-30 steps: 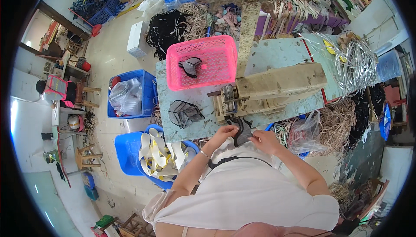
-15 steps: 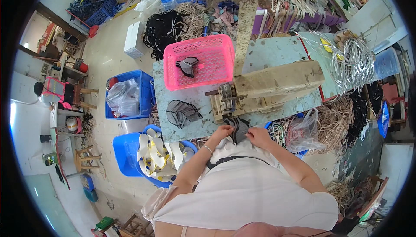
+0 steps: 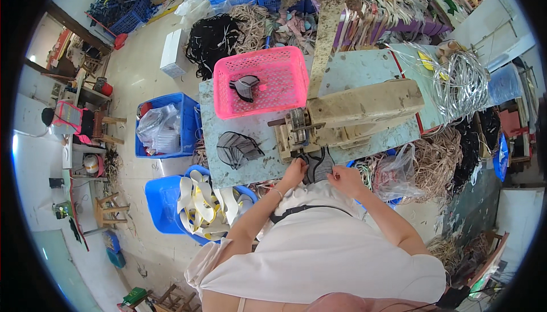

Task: The person shapes shoe components around a machine mold by hand, places the finished pieces into a plastic basket, and carries the basket to another workstation.

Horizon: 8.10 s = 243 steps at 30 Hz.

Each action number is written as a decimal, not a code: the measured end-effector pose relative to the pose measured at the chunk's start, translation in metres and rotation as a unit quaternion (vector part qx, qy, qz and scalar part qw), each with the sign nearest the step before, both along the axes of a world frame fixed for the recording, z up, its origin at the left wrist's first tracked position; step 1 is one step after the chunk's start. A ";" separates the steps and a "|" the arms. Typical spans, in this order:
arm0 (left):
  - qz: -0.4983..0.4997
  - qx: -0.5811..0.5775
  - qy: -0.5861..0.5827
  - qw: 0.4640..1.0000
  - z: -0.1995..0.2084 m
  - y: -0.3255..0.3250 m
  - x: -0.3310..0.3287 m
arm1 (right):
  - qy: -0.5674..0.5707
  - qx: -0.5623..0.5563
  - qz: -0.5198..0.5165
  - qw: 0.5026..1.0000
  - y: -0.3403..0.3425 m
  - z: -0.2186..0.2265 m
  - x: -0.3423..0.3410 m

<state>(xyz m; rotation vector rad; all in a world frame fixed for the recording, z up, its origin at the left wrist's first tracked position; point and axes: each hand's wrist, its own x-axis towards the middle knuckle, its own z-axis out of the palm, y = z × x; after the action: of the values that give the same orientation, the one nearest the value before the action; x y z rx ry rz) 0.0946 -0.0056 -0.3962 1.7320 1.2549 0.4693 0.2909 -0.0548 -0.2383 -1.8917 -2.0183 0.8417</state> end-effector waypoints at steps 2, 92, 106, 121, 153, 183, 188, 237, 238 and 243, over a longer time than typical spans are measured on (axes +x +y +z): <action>0.016 0.001 0.004 1.000 0.007 -0.003 -0.008 | 0.003 -0.001 0.005 1.000 -0.001 0.008 -0.002; 0.033 -0.214 -0.245 0.945 0.284 -0.034 -0.075 | 0.121 0.060 0.544 0.828 0.078 0.169 -0.057; 0.042 -0.280 -0.230 0.931 0.291 -0.024 -0.069 | 0.104 0.128 0.473 0.866 0.061 0.152 -0.053; 0.039 -0.295 -0.235 0.925 0.289 -0.021 -0.066 | 0.163 0.060 0.424 0.889 0.057 0.155 -0.050; -0.133 -0.275 -0.247 0.920 0.278 -0.015 -0.096 | 0.301 -0.076 0.366 0.877 0.063 0.152 -0.035; -0.155 -0.146 -0.178 0.961 0.239 -0.007 -0.117 | 0.475 -0.359 -0.014 0.803 0.040 0.108 -0.071; 0.359 -0.077 -0.496 0.787 0.175 0.033 -0.176 | 0.412 -0.150 0.249 0.863 0.025 0.098 -0.063; 0.158 0.223 0.043 0.961 0.128 0.012 -0.071 | -0.075 0.023 0.076 0.994 -0.005 -0.042 -0.014; 0.092 0.153 0.001 0.984 0.131 0.006 -0.062 | -0.055 0.008 0.048 0.997 -0.007 -0.025 -0.018; 0.012 -0.015 -0.116 0.993 0.176 -0.027 -0.017 | 0.016 0.067 0.080 0.994 -0.015 0.035 -0.026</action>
<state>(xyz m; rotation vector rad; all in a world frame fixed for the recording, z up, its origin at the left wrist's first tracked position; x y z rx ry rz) 0.0776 -0.0322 -0.2202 1.5879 1.1105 0.6432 0.2653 -0.0701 -0.2033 -1.6522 -2.1707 0.7482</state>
